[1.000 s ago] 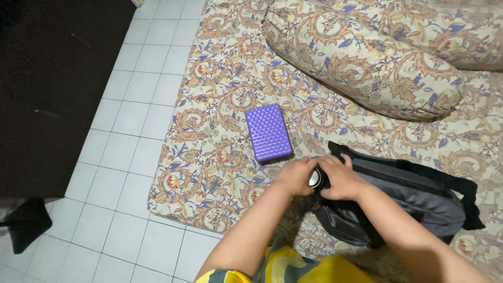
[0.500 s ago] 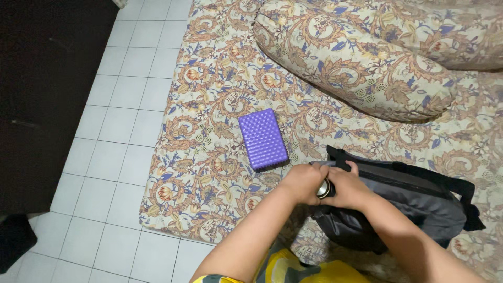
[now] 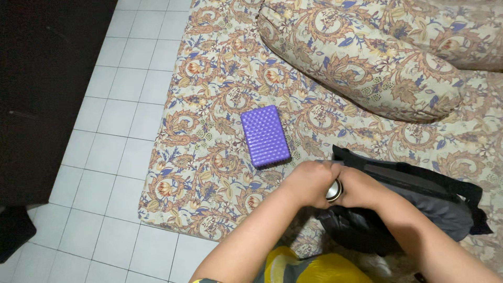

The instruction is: The person unpacks a black backpack placed on a bed, removing a thermos, headphones, a towel, a pink cloth, a maroon cloth, a white pouch, and a book. Each item is placed on the bed next to the bag.

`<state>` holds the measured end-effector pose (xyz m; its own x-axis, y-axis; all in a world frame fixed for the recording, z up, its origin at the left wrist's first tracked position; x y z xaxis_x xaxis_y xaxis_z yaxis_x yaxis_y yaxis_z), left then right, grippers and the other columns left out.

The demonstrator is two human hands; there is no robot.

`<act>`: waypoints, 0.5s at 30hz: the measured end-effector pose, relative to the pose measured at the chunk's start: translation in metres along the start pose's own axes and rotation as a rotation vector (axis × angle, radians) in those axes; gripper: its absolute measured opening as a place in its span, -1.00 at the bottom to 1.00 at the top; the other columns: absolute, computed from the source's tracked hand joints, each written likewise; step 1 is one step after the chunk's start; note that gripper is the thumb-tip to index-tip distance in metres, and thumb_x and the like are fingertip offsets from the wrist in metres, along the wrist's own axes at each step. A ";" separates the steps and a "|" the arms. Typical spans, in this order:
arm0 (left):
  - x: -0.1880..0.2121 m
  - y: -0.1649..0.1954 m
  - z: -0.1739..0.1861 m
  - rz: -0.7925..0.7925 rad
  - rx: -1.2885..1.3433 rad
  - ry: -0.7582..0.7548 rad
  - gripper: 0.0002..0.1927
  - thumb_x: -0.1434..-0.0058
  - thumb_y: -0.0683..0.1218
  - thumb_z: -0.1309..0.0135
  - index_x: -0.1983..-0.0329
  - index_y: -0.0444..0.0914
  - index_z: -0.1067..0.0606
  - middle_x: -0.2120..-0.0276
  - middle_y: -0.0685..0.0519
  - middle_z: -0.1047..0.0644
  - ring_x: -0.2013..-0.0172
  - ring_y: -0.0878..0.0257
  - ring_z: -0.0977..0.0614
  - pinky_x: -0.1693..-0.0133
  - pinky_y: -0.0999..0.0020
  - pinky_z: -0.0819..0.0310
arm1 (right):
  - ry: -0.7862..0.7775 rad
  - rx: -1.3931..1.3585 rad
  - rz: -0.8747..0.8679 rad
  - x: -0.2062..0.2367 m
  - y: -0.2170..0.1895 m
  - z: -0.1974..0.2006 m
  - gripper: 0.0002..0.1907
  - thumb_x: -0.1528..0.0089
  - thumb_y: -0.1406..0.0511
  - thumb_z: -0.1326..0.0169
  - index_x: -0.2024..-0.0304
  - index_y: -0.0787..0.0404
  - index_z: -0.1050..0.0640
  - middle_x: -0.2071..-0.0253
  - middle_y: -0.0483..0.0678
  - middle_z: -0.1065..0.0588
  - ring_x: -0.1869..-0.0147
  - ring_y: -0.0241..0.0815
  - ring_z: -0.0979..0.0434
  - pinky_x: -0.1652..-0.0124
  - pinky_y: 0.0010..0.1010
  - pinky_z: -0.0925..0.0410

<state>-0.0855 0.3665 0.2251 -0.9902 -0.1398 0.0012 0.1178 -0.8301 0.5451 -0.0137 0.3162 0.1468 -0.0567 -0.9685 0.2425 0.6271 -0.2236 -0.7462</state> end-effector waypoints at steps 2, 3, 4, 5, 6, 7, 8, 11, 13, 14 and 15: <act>0.000 0.003 -0.004 -0.010 -0.002 -0.013 -0.35 0.33 -0.02 -0.40 0.13 -0.29 -0.45 0.22 -0.14 -0.59 0.20 -0.10 -0.66 0.16 0.07 -0.58 | 0.013 0.001 0.014 0.005 0.003 -0.001 -0.40 0.18 0.23 -0.46 0.10 0.15 -0.56 0.11 0.05 -0.62 -0.04 0.05 -0.64 -0.01 -0.23 -0.45; -0.001 0.003 -0.006 -0.016 0.001 -0.023 -0.35 0.33 -0.03 -0.40 0.12 -0.30 -0.45 0.22 -0.13 -0.59 0.19 -0.10 -0.66 0.16 0.06 -0.58 | 0.037 -0.026 0.022 0.006 0.005 -0.002 -0.36 0.19 0.23 -0.46 0.07 0.16 -0.53 0.10 0.05 -0.61 -0.04 0.05 -0.63 0.00 -0.23 -0.44; -0.002 0.002 -0.008 -0.020 0.004 -0.034 -0.35 0.33 -0.04 -0.39 0.12 -0.30 -0.45 0.21 -0.13 -0.59 0.19 -0.11 -0.66 0.16 0.05 -0.58 | 0.061 -0.054 0.031 0.006 0.008 -0.003 -0.32 0.20 0.23 -0.46 0.04 0.18 -0.51 0.09 0.06 -0.60 -0.03 0.04 -0.63 0.01 -0.23 -0.43; -0.003 -0.001 -0.010 -0.014 0.027 -0.029 -0.33 0.33 -0.02 -0.41 0.10 -0.29 -0.46 0.20 -0.14 -0.59 0.17 -0.11 -0.66 0.14 0.04 -0.57 | 0.088 -0.080 0.040 0.005 0.012 -0.005 -0.28 0.21 0.23 -0.45 0.01 0.20 -0.49 0.08 0.06 -0.59 -0.03 0.04 -0.63 0.02 -0.22 -0.43; -0.004 -0.005 -0.011 -0.011 0.047 -0.022 -0.32 0.33 -0.01 -0.42 0.09 -0.28 -0.46 0.19 -0.14 -0.59 0.15 -0.12 -0.65 0.12 0.03 -0.55 | 0.081 -0.045 -0.049 0.002 0.025 -0.009 -0.26 0.22 0.22 -0.48 0.01 0.20 -0.49 0.08 0.06 -0.59 -0.04 0.03 -0.62 0.01 -0.22 -0.43; -0.006 -0.011 -0.013 -0.007 0.065 -0.015 -0.30 0.33 0.01 -0.43 0.08 -0.28 -0.46 0.18 -0.15 -0.59 0.14 -0.13 -0.65 0.10 0.01 -0.54 | 0.075 -0.011 -0.137 -0.002 0.037 -0.014 -0.23 0.24 0.21 -0.50 0.01 0.19 -0.49 0.08 0.05 -0.60 -0.04 0.03 -0.62 0.01 -0.23 -0.44; -0.006 -0.020 -0.013 0.013 0.158 0.031 -0.25 0.32 0.03 -0.44 0.01 -0.27 -0.47 0.14 -0.15 -0.59 0.10 -0.12 -0.64 0.07 0.03 -0.54 | 0.067 0.021 -0.226 -0.003 0.050 -0.018 -0.21 0.25 0.20 -0.53 0.00 0.19 -0.49 0.07 0.05 -0.60 -0.05 0.03 -0.61 0.01 -0.23 -0.44; 0.000 -0.059 -0.023 0.073 0.396 0.170 0.04 0.38 0.12 -0.51 -0.21 -0.28 -0.38 0.01 -0.18 -0.56 -0.01 -0.11 -0.62 -0.04 0.09 -0.50 | 0.135 -0.143 -0.065 -0.014 0.051 -0.017 -0.14 0.28 0.15 -0.52 -0.07 0.17 -0.51 0.07 0.03 -0.63 -0.01 -0.03 -0.68 0.01 -0.26 -0.46; 0.007 -0.087 -0.041 0.108 0.508 0.274 0.40 0.56 0.22 -0.59 -0.37 -0.36 -0.21 -0.09 -0.25 -0.47 -0.08 -0.11 -0.57 -0.13 0.12 -0.44 | 0.147 -0.103 -0.058 -0.017 0.055 -0.019 -0.14 0.29 0.15 -0.52 -0.06 0.16 -0.54 0.06 0.03 -0.64 -0.01 -0.02 -0.68 0.00 -0.26 -0.46; 0.008 -0.095 -0.062 0.105 0.532 0.209 0.34 0.57 0.20 -0.59 -0.33 -0.33 -0.26 -0.09 -0.21 -0.50 -0.09 -0.09 -0.57 -0.14 0.13 -0.44 | 0.155 -0.082 -0.058 -0.016 0.055 -0.020 -0.15 0.29 0.14 -0.52 -0.05 0.16 -0.55 0.05 0.03 -0.64 -0.01 -0.02 -0.68 -0.01 -0.26 -0.46; 0.008 -0.098 -0.089 0.102 0.559 0.142 0.28 0.58 0.19 -0.58 -0.29 -0.30 -0.32 -0.09 -0.17 -0.53 -0.10 -0.08 -0.57 -0.14 0.14 -0.43 | 0.159 -0.069 -0.066 -0.015 0.055 -0.020 -0.17 0.29 0.14 -0.53 -0.03 0.16 -0.57 0.07 0.03 -0.65 0.00 -0.01 -0.68 -0.01 -0.26 -0.47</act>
<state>-0.0983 0.3990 0.0971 -0.9517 -0.3068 -0.0141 0.1164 -0.4029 0.9078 0.0058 0.3168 0.0899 -0.2219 -0.9553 0.1953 0.5636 -0.2891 -0.7738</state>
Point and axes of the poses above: each hand's wrist, its own x-axis away from the middle knuckle, its own z-axis out of the back of the hand, y = z × x, the point moved 9 cm from there along -x, towards the middle knuckle
